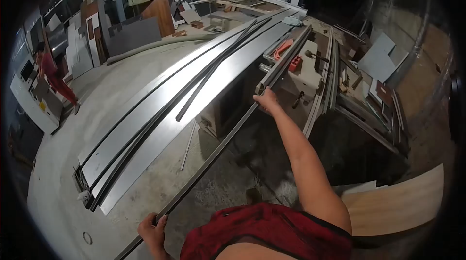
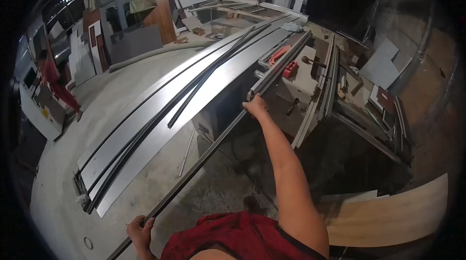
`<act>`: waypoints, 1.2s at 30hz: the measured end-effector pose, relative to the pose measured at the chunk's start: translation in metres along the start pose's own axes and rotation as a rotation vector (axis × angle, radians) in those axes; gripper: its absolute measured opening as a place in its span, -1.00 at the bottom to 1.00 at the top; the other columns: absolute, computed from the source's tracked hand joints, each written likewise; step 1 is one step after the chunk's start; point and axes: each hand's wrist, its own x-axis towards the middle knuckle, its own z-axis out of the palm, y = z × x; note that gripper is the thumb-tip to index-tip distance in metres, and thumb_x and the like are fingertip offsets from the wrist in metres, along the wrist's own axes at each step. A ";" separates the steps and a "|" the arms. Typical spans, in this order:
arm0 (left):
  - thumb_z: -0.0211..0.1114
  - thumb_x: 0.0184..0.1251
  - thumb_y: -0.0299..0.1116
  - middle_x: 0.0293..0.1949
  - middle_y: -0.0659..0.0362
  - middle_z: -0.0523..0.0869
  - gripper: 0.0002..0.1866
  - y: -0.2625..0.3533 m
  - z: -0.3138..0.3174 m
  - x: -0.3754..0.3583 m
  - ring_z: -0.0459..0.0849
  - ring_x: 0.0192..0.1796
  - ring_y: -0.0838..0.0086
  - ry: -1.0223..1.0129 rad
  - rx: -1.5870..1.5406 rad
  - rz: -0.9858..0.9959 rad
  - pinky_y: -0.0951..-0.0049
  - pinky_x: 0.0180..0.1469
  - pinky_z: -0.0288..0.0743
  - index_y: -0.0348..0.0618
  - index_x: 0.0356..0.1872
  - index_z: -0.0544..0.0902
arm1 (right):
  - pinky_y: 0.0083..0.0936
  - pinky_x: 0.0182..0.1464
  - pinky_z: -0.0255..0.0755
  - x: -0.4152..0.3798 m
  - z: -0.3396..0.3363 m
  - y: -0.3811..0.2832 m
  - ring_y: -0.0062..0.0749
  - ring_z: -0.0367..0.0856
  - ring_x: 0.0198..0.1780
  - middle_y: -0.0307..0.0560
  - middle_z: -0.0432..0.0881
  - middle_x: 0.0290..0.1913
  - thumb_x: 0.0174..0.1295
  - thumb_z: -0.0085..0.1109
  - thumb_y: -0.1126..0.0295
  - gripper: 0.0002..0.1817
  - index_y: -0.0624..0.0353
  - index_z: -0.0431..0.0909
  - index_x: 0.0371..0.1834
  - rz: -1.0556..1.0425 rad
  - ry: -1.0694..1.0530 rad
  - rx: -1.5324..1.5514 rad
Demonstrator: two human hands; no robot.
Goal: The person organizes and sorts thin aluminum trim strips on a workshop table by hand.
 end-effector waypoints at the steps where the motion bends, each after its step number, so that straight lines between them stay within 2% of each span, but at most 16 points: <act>1: 0.42 -0.16 -0.11 -0.61 0.01 0.57 -0.60 -0.002 0.005 0.001 0.57 -0.56 0.21 0.025 -0.019 0.033 0.36 -0.45 0.39 -0.28 -0.46 0.62 | -0.26 -0.17 0.48 -0.009 -0.004 -0.005 -0.12 0.60 -0.18 0.13 0.57 -0.19 -0.14 0.34 0.14 -0.36 0.22 0.34 -0.01 -0.013 0.009 -0.025; 5: 0.39 -0.10 -0.17 -0.57 0.00 0.61 -0.63 0.011 0.008 0.005 0.60 -0.50 0.22 0.003 -0.062 0.079 0.39 -0.40 0.42 -0.30 -0.40 0.63 | -0.23 0.14 0.30 -0.015 -0.003 -0.011 -0.02 0.44 0.13 0.23 0.49 0.05 -0.14 0.32 0.06 -0.22 0.24 0.28 0.14 0.018 -0.030 -0.086; 8: 0.38 -0.08 -0.20 -0.56 -0.01 0.61 -0.65 0.016 0.015 0.009 0.61 -0.48 0.21 -0.053 -0.053 0.099 0.38 -0.38 0.42 -0.31 -0.38 0.63 | -0.23 0.11 0.35 -0.009 0.007 -0.005 -0.02 0.48 0.09 0.21 0.51 0.01 -0.13 0.30 0.03 -0.20 0.27 0.24 0.14 0.008 0.032 -0.152; 12: 0.36 -0.06 -0.22 -0.56 -0.02 0.59 -0.66 0.022 0.032 0.015 0.58 -0.50 0.20 -0.088 -0.119 0.111 0.34 -0.39 0.40 -0.31 -0.36 0.62 | -0.23 0.10 0.36 -0.011 0.006 -0.006 -0.02 0.50 0.07 0.20 0.52 0.01 -0.12 0.29 0.02 -0.17 0.29 0.20 0.16 0.013 0.004 -0.146; 15: 0.33 -0.02 -0.21 -0.57 -0.03 0.57 -0.67 0.038 0.033 0.018 0.57 -0.51 0.20 -0.062 -0.053 0.190 0.32 -0.40 0.39 -0.31 -0.36 0.61 | -0.24 0.10 0.37 -0.007 0.008 -0.002 -0.02 0.51 0.05 0.19 0.52 0.00 -0.12 0.29 0.01 -0.16 0.29 0.19 0.17 0.010 0.011 -0.164; 18: 0.27 0.04 -0.20 -0.55 -0.05 0.56 -0.68 0.052 0.041 0.021 0.55 -0.47 0.13 -0.055 -0.118 0.234 0.29 -0.38 0.37 -0.30 -0.35 0.60 | -0.26 0.10 0.37 -0.007 0.005 -0.004 -0.05 0.51 0.06 0.17 0.52 0.00 -0.11 0.28 0.01 -0.13 0.29 0.15 0.21 0.026 -0.007 -0.159; 23: 0.20 0.10 -0.23 -0.47 -0.08 0.59 -0.70 0.070 0.053 0.030 0.55 -0.36 0.00 -0.203 -0.028 0.246 0.21 -0.28 0.38 -0.28 -0.28 0.59 | -0.28 0.13 0.34 0.001 0.014 0.007 -0.08 0.50 0.07 0.17 0.52 0.01 -0.08 0.27 0.00 -0.01 0.29 -0.01 0.33 0.029 0.036 -0.215; 26: 0.18 0.12 -0.24 -0.42 -0.10 0.60 -0.71 0.078 0.064 0.036 0.56 -0.30 -0.01 -0.245 -0.027 0.268 0.18 -0.24 0.39 -0.27 -0.26 0.57 | -0.33 0.02 0.44 -0.002 0.005 0.003 -0.12 0.56 -0.02 0.14 0.52 0.00 -0.07 0.28 0.01 0.02 0.29 -0.07 0.36 0.035 0.009 -0.220; 29: 0.16 0.14 -0.25 -0.40 -0.10 0.60 -0.73 0.086 0.072 0.040 0.57 -0.27 0.00 -0.226 -0.017 0.311 0.16 -0.22 0.39 -0.26 -0.26 0.56 | -0.37 -0.27 0.55 -0.019 -0.011 -0.011 -0.17 0.61 -0.12 0.16 0.52 -0.02 -0.08 0.31 0.05 0.06 0.33 -0.13 0.37 0.095 -0.093 -0.005; 32: 0.16 0.15 -0.26 -0.39 -0.10 0.60 -0.73 0.100 0.080 0.043 0.57 -0.26 0.00 -0.234 0.028 0.333 0.16 -0.22 0.40 -0.25 -0.24 0.56 | -0.42 -0.51 0.54 -0.021 -0.007 -0.013 -0.19 0.62 -0.19 0.19 0.50 -0.02 -0.12 0.35 0.12 0.11 0.37 -0.21 0.37 0.100 -0.053 0.118; 36: 0.16 0.15 -0.24 -0.37 -0.08 0.61 -0.73 0.118 0.084 0.050 0.58 -0.25 0.02 -0.307 0.063 0.336 0.16 -0.22 0.40 -0.22 -0.23 0.57 | -0.37 -0.52 0.57 -0.022 -0.006 -0.016 -0.08 0.59 -0.13 0.25 0.44 0.03 -0.16 0.39 0.21 0.16 0.38 -0.29 0.37 0.124 -0.035 0.160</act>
